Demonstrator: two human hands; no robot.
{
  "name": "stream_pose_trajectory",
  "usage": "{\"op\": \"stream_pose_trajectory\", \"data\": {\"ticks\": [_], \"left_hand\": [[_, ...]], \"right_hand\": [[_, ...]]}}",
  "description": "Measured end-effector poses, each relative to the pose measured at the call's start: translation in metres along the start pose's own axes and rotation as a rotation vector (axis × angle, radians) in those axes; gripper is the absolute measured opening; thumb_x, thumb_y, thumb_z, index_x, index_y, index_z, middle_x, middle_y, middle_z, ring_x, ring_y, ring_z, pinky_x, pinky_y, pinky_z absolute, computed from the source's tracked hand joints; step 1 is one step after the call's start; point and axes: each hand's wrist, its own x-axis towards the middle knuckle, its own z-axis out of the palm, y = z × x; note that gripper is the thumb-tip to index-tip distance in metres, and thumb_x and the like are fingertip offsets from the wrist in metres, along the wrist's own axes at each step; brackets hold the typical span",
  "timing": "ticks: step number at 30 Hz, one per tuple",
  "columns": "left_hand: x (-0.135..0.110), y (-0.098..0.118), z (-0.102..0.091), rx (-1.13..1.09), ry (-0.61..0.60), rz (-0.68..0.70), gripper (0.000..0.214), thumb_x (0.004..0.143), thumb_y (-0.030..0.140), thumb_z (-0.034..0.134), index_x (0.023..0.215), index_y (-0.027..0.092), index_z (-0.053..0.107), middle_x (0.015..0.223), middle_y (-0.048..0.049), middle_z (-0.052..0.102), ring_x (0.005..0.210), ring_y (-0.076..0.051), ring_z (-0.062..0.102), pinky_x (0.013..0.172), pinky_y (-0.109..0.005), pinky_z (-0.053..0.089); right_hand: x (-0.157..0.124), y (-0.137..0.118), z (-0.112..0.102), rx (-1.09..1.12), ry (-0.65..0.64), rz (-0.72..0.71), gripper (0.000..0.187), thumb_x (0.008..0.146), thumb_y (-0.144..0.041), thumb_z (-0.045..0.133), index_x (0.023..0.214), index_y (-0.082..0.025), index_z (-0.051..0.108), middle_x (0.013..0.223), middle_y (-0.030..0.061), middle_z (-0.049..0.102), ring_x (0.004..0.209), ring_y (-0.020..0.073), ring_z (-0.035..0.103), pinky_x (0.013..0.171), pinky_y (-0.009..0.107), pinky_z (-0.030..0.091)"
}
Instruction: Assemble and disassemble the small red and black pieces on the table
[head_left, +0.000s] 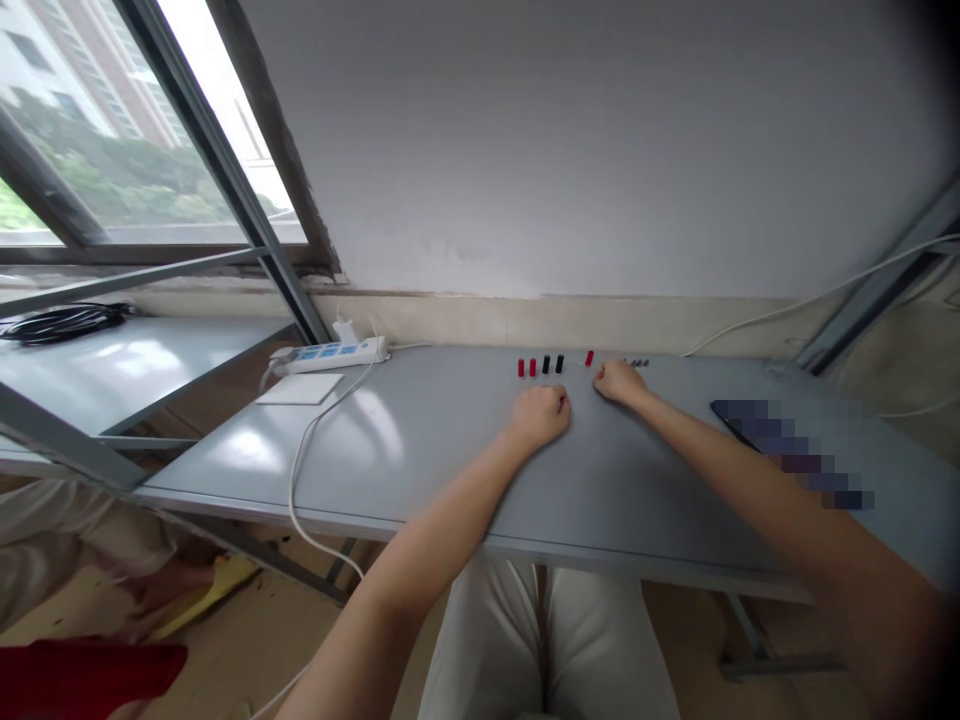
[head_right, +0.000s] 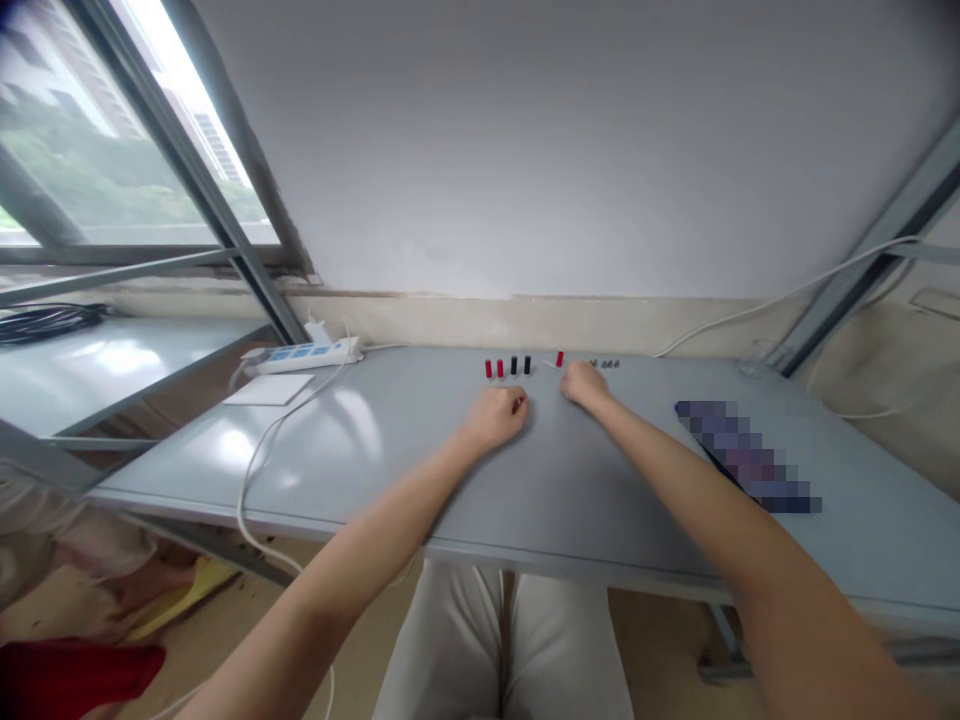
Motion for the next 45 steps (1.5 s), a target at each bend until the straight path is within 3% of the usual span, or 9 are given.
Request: {"op": "stream_pose_trajectory", "data": {"ticks": [7,15,18,22,28,34,39,42,45], "left_hand": [[-0.001,0.001,0.000,-0.015,0.010,-0.008,0.031,0.086,0.028,0.036,0.089,0.016,0.065,0.080,-0.0107,0.065,0.075,-0.021,0.059,0.070,-0.033,0.045],[0.000,0.000,-0.001,-0.006,0.002,-0.012,0.029,0.086,0.027,0.037,0.090,0.017,0.065,0.080,-0.0097,0.065,0.076,-0.020,0.060,0.070,-0.034,0.046],[-0.001,0.001,0.000,-0.008,0.012,-0.015,0.029,0.086,0.026,0.037,0.090,0.016,0.065,0.080,-0.0102,0.065,0.076,-0.021,0.060,0.070,-0.035,0.047],[-0.001,0.002,0.000,-0.018,0.048,-0.099,0.029,0.085,0.027,0.039,0.089,0.016,0.065,0.080,-0.0115,0.065,0.075,-0.022,0.061,0.069,-0.034,0.047],[0.001,-0.003,0.002,-0.078,0.083,-0.224,0.029,0.086,0.027,0.039,0.086,0.015,0.066,0.082,-0.0148,0.066,0.077,-0.024,0.062,0.069,-0.036,0.046],[0.003,-0.007,-0.001,-0.068,0.064,-0.239,0.026,0.085,0.024,0.041,0.089,0.014,0.065,0.087,-0.0160,0.065,0.083,-0.026,0.062,0.072,-0.036,0.045],[0.003,-0.006,-0.001,-0.090,0.048,-0.220,0.025,0.086,0.025,0.041,0.090,0.014,0.063,0.088,-0.0157,0.065,0.085,-0.026,0.062,0.075,-0.036,0.045],[0.002,-0.004,0.000,-0.112,0.078,-0.203,0.028,0.087,0.028,0.042,0.105,0.013,0.058,0.091,-0.0154,0.065,0.087,-0.025,0.062,0.076,-0.036,0.045],[0.001,-0.001,-0.001,-0.197,0.160,-0.128,0.043,0.088,0.031,0.043,0.128,0.014,0.040,0.099,-0.0142,0.063,0.089,-0.023,0.061,0.077,-0.035,0.045]], "right_hand": [[-0.008,0.010,-0.002,0.027,-0.007,-0.037,0.014,0.072,-0.018,0.051,0.076,-0.016,0.065,0.083,0.0126,0.068,0.077,0.0211,0.062,0.063,0.027,0.041],[0.001,0.014,0.007,0.075,0.091,-0.046,0.020,0.074,-0.025,0.055,0.092,-0.017,0.061,0.093,0.0125,0.067,0.086,0.0231,0.061,0.070,0.030,0.043],[0.002,0.006,0.010,0.105,0.095,-0.061,0.016,0.075,-0.023,0.054,0.087,-0.017,0.062,0.091,0.0120,0.067,0.084,0.0220,0.061,0.071,0.029,0.043],[-0.004,-0.014,0.012,0.222,0.044,-0.199,0.016,0.078,-0.026,0.053,0.087,-0.018,0.063,0.089,0.0085,0.068,0.083,0.0185,0.061,0.072,0.026,0.043],[-0.007,-0.043,0.020,0.192,0.044,-0.110,0.033,0.075,-0.037,0.057,0.101,-0.018,0.064,0.102,0.0122,0.067,0.095,0.0241,0.060,0.078,0.032,0.044],[0.002,-0.053,0.025,0.184,0.055,-0.072,0.032,0.077,-0.037,0.052,0.099,-0.018,0.065,0.099,0.0128,0.068,0.094,0.0263,0.061,0.078,0.035,0.044],[-0.006,-0.053,0.016,0.183,0.028,-0.074,0.024,0.077,-0.031,0.052,0.092,-0.018,0.065,0.094,0.0109,0.068,0.089,0.0236,0.061,0.074,0.031,0.043],[-0.019,-0.047,0.002,0.178,-0.004,-0.116,0.020,0.078,-0.030,0.053,0.089,-0.018,0.064,0.088,0.0089,0.068,0.082,0.0202,0.061,0.069,0.027,0.042],[-0.036,-0.040,-0.013,0.092,-0.003,-0.336,0.016,0.080,-0.028,0.051,0.087,-0.019,0.063,0.084,0.0091,0.068,0.080,0.0204,0.061,0.067,0.027,0.040]]}}
